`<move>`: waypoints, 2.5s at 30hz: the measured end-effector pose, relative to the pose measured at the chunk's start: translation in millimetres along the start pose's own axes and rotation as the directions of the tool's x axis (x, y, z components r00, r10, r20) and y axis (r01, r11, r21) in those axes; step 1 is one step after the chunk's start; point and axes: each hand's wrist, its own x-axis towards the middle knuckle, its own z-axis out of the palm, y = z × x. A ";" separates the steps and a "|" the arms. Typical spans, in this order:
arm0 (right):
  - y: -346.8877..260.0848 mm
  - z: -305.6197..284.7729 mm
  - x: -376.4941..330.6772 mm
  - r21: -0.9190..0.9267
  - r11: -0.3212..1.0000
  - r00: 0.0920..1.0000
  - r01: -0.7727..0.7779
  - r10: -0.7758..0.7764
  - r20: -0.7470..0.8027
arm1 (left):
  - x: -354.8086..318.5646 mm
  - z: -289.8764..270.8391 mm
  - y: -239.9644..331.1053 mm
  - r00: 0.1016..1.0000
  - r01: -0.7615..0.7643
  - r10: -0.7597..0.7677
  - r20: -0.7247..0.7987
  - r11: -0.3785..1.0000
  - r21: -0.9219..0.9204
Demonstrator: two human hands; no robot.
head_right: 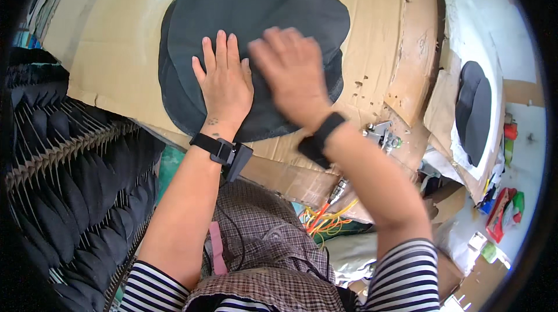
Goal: The person picks up black foam pads from a cardboard surface and places them onto a metal rack. They then pick up a larger black foam piece and a smaller triangular piece, aligning and pressing them together to form a single unit. The person smooths the surface of the combined foam piece with their hands.
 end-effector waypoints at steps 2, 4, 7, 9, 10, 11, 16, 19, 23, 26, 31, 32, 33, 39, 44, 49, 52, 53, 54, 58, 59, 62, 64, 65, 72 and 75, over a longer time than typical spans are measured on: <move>-19.7 26.5 -14.6 0.067 0.998 1.000 0.011 -0.012 0.020 | 3.3 -3.0 2.8 1.000 -0.014 0.014 0.012 1.000 -0.016; 8.8 10.8 -27.7 -0.020 1.000 0.996 -0.024 0.025 0.082 | -9.7 -7.5 0.6 0.999 0.006 -0.006 0.045 1.000 -0.006; 49.0 -13.2 -45.0 -0.171 0.985 0.983 0.013 0.018 0.182 | -0.6 -8.6 1.6 0.998 0.016 -0.016 0.053 1.000 -0.005; 48.9 -16.5 -34.7 -0.172 0.985 0.989 0.017 0.009 0.149 | 0.6 -3.7 3.8 0.999 0.020 -0.019 0.034 1.000 -0.001; 32.1 -14.5 -18.0 -0.107 0.994 0.996 0.007 0.002 0.087 | -0.8 -1.7 2.6 0.999 0.021 -0.021 0.031 1.000 0.006; 12.9 -8.3 -2.9 -0.038 0.999 1.000 0.003 -0.002 0.027 | -2.1 -0.6 0.3 1.000 0.018 -0.019 0.022 1.000 0.017; 7.9 23.9 -9.6 0.032 0.998 0.998 -0.050 0.049 0.027 | -0.8 -8.8 -1.6 1.000 0.005 -0.005 0.001 1.000 -0.009; 16.4 20.0 -19.6 -0.023 0.994 0.989 -0.111 0.113 0.097 | -8.4 -23.5 3.1 0.992 -0.050 0.059 0.109 0.996 -0.079; 14.4 20.8 -17.2 -0.062 0.990 0.985 -0.127 0.133 0.106 | -64.6 -29.6 -7.5 0.967 -0.088 0.151 0.207 0.955 -0.283; 13.1 17.4 -19.9 -0.036 0.990 0.984 -0.133 0.137 0.117 | -64.0 -53.0 -54.3 0.983 0.072 -0.061 0.175 0.996 -0.058; 13.0 23.0 -26.0 -0.064 0.983 0.976 -0.175 0.181 0.120 | -26.1 -73.9 -81.4 0.920 0.380 -0.382 0.087 0.924 0.044; 11.8 22.6 -24.4 -0.052 0.982 0.977 -0.181 0.186 0.104 | -12.6 -74.1 -72.1 0.903 0.430 -0.429 0.028 0.903 -0.022; 9.5 22.3 -21.7 -0.042 0.985 0.980 -0.170 0.174 0.097 | -0.1 -61.9 -49.2 0.964 0.250 -0.254 -0.074 0.966 -0.060; 13.0 17.1 -22.8 0.009 0.992 0.991 -0.124 0.123 0.059 | 10.0 -14.5 -21.4 0.986 -0.067 0.040 -0.163 0.984 -0.164; 13.3 21.4 -26.0 0.018 0.985 0.984 -0.170 0.169 0.052 | 2.8 -41.6 -115.6 0.987 0.163 -0.159 -0.032 0.966 0.199; 9.0 17.5 -22.1 0.010 0.982 0.982 -0.188 0.187 0.039 | 17.7 -33.7 -81.1 0.934 0.231 -0.203 -0.295 0.971 0.065; 4.7 17.3 -23.5 0.034 0.984 0.983 -0.176 0.174 0.056 | 10.6 -15.8 -10.1 0.998 -0.066 0.066 -0.017 0.998 -0.010; 10.3 16.9 -23.0 0.042 0.983 0.983 -0.176 0.173 0.061 | 13.8 -19.0 -16.5 0.999 -0.047 0.046 0.007 0.997 0.061; 13.1 16.3 -26.2 0.032 0.982 0.981 -0.185 0.182 0.059 | 11.2 -26.4 -30.7 0.998 -0.031 0.024 0.052 0.991 0.129; 11.9 13.0 -22.5 0.043 0.983 0.984 -0.176 0.175 0.037 | -11.0 -64.6 -117.3 0.967 0.204 -0.235 0.103 0.947 0.248; 12.3 14.2 -21.0 0.035 0.984 0.984 -0.175 0.173 0.039 | -12.8 -67.6 -115.0 0.974 0.197 -0.217 0.059 0.948 0.248; 7.0 9.5 -11.9 0.069 0.975 0.976 -0.212 0.208 0.065 | -2.7 -73.1 -58.6 0.996 0.091 -0.091 -0.010 0.984 0.155; -24.7 6.7 11.1 0.212 0.928 0.951 -0.305 0.284 0.126 | 1.9 -42.3 -38.6 0.999 0.025 -0.027 0.043 0.998 0.052; -46.7 19.4 23.0 0.327 0.921 0.970 -0.214 0.239 -0.036 | -7.3 -19.1 -37.6 0.994 0.041 -0.054 0.095 0.991 0.128; -10.0 30.5 -2.6 0.244 0.949 0.952 -0.198 0.245 -0.181 | -11.4 -18.9 -41.5 0.996 0.011 -0.024 0.085 0.989 0.145; 61.5 4.3 -46.4 -0.019 0.965 0.963 -0.260 0.258 -0.079 | -10.8 -20.3 -39.0 0.994 0.029 -0.044 0.102 0.990 0.139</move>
